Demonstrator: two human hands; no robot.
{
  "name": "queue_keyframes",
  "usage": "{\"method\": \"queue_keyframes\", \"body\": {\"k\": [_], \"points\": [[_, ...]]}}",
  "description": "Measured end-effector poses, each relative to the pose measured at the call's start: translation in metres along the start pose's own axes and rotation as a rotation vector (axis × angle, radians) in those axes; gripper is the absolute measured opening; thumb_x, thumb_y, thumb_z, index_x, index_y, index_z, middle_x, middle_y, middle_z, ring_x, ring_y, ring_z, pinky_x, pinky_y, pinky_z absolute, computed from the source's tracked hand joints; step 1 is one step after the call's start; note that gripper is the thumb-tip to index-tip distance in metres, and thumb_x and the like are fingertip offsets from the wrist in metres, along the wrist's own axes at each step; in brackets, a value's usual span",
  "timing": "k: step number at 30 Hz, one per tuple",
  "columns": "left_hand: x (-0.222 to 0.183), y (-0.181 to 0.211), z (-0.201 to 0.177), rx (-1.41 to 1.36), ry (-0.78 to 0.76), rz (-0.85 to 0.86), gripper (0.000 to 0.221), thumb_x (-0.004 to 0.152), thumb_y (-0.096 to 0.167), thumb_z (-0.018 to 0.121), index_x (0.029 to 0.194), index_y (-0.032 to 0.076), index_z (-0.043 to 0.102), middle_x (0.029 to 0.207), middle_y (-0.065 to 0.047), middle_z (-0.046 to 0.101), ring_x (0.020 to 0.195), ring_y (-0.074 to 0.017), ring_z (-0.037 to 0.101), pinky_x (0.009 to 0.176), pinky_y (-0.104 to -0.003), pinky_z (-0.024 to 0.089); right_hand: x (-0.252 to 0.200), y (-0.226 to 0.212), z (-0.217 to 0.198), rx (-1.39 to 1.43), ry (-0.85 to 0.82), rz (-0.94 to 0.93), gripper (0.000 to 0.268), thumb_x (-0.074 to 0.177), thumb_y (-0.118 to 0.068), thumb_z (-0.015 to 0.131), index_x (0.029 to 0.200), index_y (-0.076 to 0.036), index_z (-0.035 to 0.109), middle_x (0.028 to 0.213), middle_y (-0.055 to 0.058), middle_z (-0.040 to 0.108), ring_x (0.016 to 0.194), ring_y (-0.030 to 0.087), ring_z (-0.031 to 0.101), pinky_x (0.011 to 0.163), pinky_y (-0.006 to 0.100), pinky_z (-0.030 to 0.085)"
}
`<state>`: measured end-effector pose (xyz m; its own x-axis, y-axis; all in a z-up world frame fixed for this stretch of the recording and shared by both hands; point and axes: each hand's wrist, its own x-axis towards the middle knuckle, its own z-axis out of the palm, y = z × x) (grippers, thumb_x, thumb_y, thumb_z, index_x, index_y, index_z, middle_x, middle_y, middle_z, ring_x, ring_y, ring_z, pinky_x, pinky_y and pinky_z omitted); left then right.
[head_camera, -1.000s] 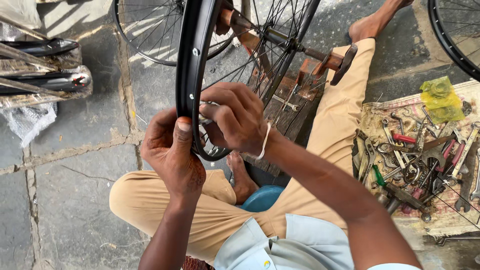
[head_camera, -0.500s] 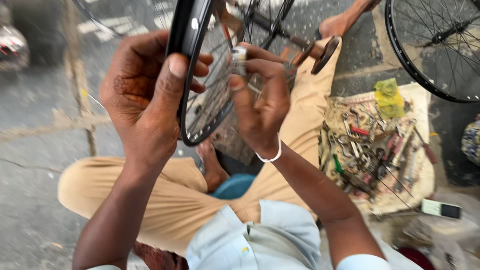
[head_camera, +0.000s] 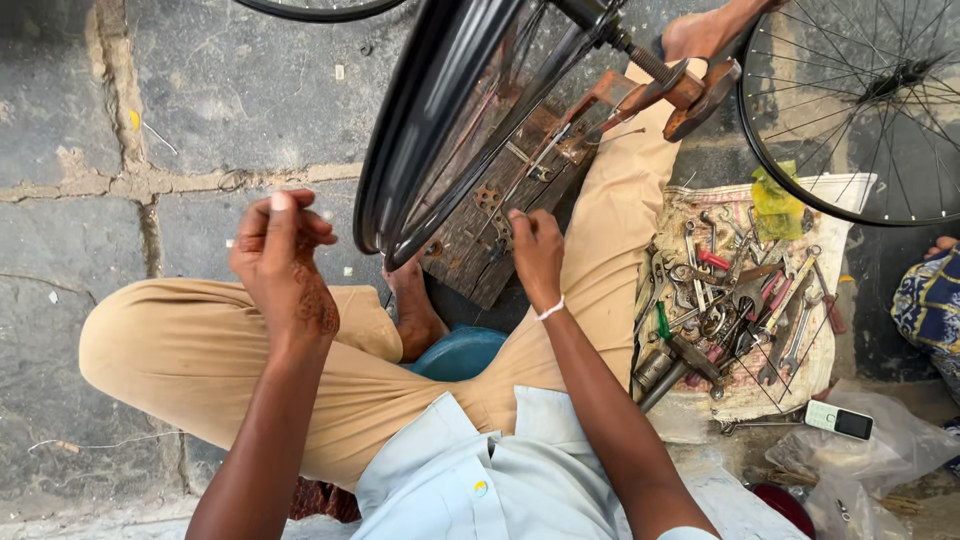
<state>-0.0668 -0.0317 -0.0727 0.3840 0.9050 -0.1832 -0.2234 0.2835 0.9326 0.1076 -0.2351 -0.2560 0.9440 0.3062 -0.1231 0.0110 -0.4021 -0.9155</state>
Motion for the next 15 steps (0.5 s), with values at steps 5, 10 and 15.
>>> {"method": "queue_keyframes", "body": {"k": [5,10,15], "points": [[0.0,-0.01,0.014,-0.038,0.004,-0.303,0.019,0.102,0.022,0.065,0.099,0.003,0.069,0.074,-0.002,0.064,0.066,-0.0118,0.06,0.064,-0.028,0.05,0.025,-0.004,0.02,-0.496,-0.117,-0.158,0.069,0.097,-0.061,0.062,0.068,0.001,0.058,0.072,0.025,0.061,0.066,0.042,0.06,0.06,0.051,0.046],[-0.005,-0.011,0.016,0.048,-0.001,-0.358,0.023,0.101,0.023,0.066,0.097,0.001,0.07,0.073,-0.003,0.064,0.064,-0.0116,0.059,0.064,-0.028,0.048,0.04,0.007,0.038,-0.433,-0.187,0.075,0.086,0.083,-0.081,0.06,0.051,-0.003,0.044,0.051,0.015,0.049,0.046,0.03,0.053,0.045,0.049,0.042],[-0.007,-0.014,0.018,0.046,-0.032,-0.344,0.022,0.102,0.023,0.066,0.097,0.001,0.069,0.075,-0.003,0.063,0.066,-0.0111,0.058,0.066,-0.028,0.047,0.045,0.021,0.043,-0.445,-0.175,0.053,0.084,0.082,-0.082,0.061,0.049,-0.007,0.042,0.048,0.01,0.045,0.043,0.023,0.05,0.043,0.046,0.041]]}}
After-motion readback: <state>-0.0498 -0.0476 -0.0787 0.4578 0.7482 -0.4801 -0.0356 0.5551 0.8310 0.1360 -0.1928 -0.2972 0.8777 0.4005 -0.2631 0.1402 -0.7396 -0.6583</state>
